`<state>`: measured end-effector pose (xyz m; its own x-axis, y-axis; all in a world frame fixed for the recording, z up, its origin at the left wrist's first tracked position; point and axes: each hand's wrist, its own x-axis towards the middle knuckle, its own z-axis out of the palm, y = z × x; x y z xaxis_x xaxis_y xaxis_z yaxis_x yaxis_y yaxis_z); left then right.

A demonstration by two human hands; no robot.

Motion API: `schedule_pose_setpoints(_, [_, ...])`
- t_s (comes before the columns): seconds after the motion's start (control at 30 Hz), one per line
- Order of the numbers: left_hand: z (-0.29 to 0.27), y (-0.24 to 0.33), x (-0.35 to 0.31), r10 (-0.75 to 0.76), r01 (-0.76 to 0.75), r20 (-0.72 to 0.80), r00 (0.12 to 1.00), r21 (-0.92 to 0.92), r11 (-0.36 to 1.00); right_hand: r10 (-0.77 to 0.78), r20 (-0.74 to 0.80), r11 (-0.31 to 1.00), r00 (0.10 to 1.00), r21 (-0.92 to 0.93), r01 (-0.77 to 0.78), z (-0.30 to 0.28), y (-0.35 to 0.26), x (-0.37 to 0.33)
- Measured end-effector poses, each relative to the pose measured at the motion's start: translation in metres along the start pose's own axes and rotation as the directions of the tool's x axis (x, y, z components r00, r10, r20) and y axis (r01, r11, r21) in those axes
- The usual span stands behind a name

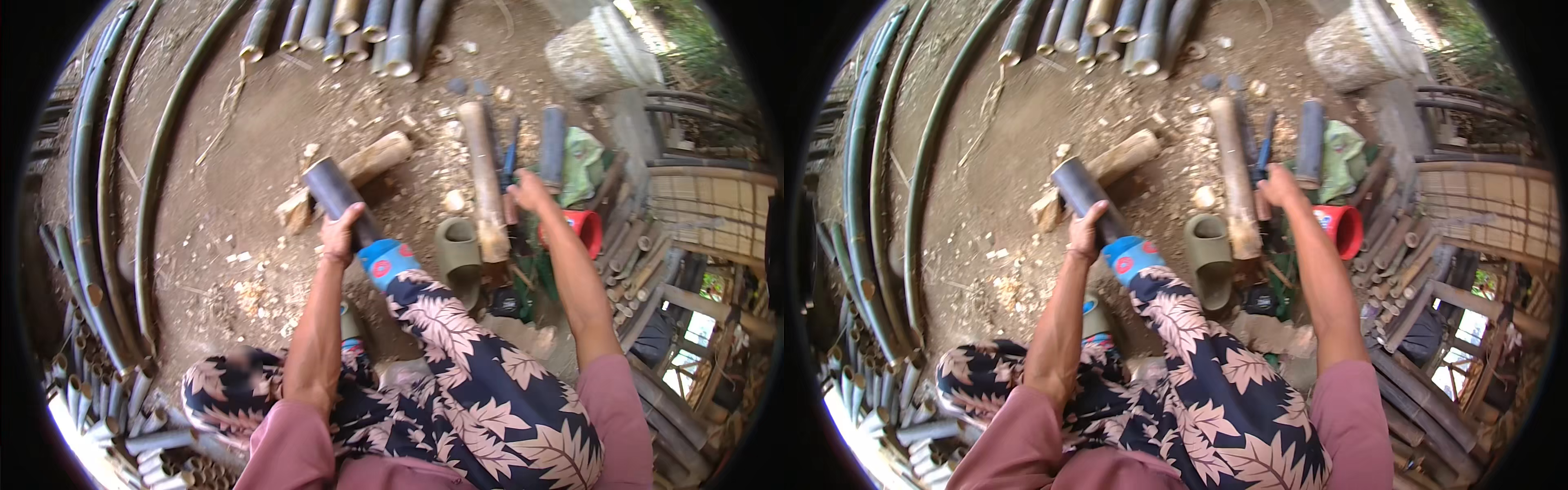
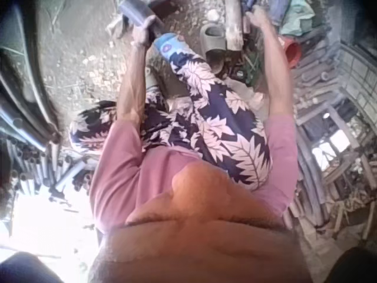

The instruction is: The person carves a section of bamboo, first by scraping the outer bark with a machete and then by hollowing out a hole in the side of a shorter segment using a curved carving tool and a wooden mallet.

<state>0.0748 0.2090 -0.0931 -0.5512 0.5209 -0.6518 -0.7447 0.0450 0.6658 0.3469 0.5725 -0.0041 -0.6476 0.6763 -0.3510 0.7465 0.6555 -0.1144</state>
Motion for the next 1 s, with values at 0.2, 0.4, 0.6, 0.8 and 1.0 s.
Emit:
schedule_pose_setpoints(0.2, [-0.004, 0.032, -0.016, -0.033, 0.034, 0.006, 0.999, -0.067, 0.997, 0.267, 0.158, 0.953, 0.951, 0.102, -0.285, 0.027, -0.009, 0.041])
schedule_pose_setpoints(0.4, [-0.032, 0.130, -0.023, 0.157, -0.002, -0.086, 0.984, 0.872, 0.490, 0.316, -0.157, 0.945, 0.936, 0.146, -0.294, 0.015, -0.020, 0.027])
schedule_pose_setpoints(0.6, [-0.040, 0.184, -0.006, 0.263, -0.645, 0.722, 0.640, 0.690, -0.328, 0.343, 0.379, 0.326, 0.859, 0.810, -0.488, -0.107, -0.070, 0.014])
schedule_pose_setpoints(0.8, [-0.054, 0.190, 0.024, -0.114, -0.726, 0.790, 0.603, 0.483, -0.488, 0.025, -0.105, 0.605, 0.994, 0.793, 0.069, -0.164, -0.135, 0.044])
schedule_pose_setpoints(1.0, [-0.061, 0.190, 0.029, -0.174, -0.720, 0.794, 0.582, 0.404, -0.564, -0.250, 0.164, 0.808, 0.954, 0.579, 0.113, -0.168, -0.173, 0.090])
